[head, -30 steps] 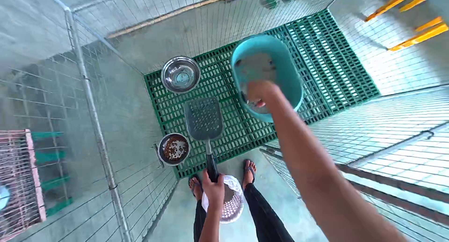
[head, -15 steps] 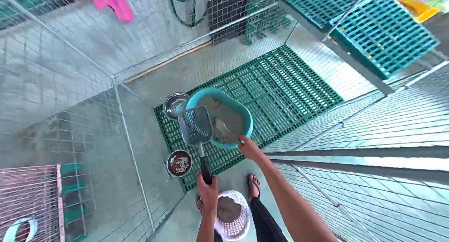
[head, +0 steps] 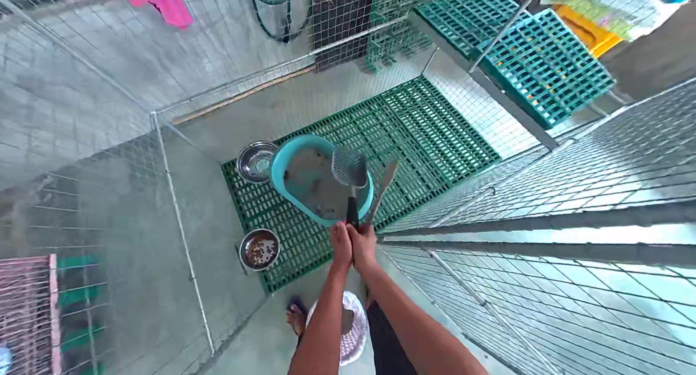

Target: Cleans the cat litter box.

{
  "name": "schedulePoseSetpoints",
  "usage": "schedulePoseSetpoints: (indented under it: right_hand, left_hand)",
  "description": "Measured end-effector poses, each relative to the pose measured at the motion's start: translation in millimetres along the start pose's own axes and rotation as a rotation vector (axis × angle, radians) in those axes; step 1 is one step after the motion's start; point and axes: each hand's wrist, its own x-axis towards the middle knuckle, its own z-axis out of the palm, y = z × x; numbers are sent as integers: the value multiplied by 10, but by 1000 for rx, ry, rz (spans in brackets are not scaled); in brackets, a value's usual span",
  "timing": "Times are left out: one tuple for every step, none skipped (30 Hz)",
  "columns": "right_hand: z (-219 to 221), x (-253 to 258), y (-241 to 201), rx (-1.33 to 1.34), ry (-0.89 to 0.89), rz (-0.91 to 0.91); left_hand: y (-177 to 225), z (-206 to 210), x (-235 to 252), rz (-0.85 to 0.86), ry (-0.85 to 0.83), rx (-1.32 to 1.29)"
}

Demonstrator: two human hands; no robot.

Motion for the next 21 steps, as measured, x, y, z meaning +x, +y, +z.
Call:
schedulePoseSetpoints:
  right_hand:
    - [20,181,-74,-47,56,-5]
    - [33,373,-139,-114,111,-5]
    - [33,568,-183,-201,158,-7]
    - [32,759,-211,-283,200,-1]
    - [40,947,-220,-342,244,7]
    - [48,1112,-206,-382,293,23]
    - [51,1257,-160,-401,343,39]
    - [50,1392,-96,-403,384,51]
    - [41,1518,-25,-415,414,62]
    - [27,1619,51,-434,433,77]
    - [6,1698,135,-462,449,95]
    - [-17,1764,225,-485,466,110]
    - [-35,1820,305,-491,483,122]
    - [-53,1868,374,-486,498,127]
    - [-71,1910,443,-477,507,130]
    - [-85,1960,514,-458,509,130]
    - [-99,2015,585,-450,503,136]
    - [-121,2069,658,-449,492,142]
    - [-139,2125,721,-451,473,149]
    - [-148,2171,782,-454,447,156]
    - [-171,2197,846,-458,424,168]
  left_hand:
    - [12,62,99,-19,11,-19]
    - [-20,96,172,-73,29,-61]
    - [-107,114,220,-161,84,-142]
    - [-212,122,262,-302,168,-254]
    - [-341,121,323,-461,247,-380]
    - [-495,103,390,-596,298,-490]
    - [-665,83,459,-681,319,-574]
    - [-828,87,541,-716,315,-625]
    - [-952,105,624,-712,292,-659]
    - [-1038,119,697,-699,265,-700]
    - [-1094,125,755,-686,244,-752]
    - [-1139,127,803,-673,243,-793]
    - [-1178,123,842,-660,253,-819]
    - [-1228,105,858,-647,262,-817]
    - [-1294,59,835,-627,265,-792]
    - [-1351,-24,773,-604,260,-772]
    - [-1397,-124,676,-597,274,-734]
    - [-1443,-228,545,-606,301,-695]
    - [-1478,-332,402,-627,318,-663]
    - [-1511,-430,257,-654,325,-639]
    - [-1554,-502,126,-688,337,-630]
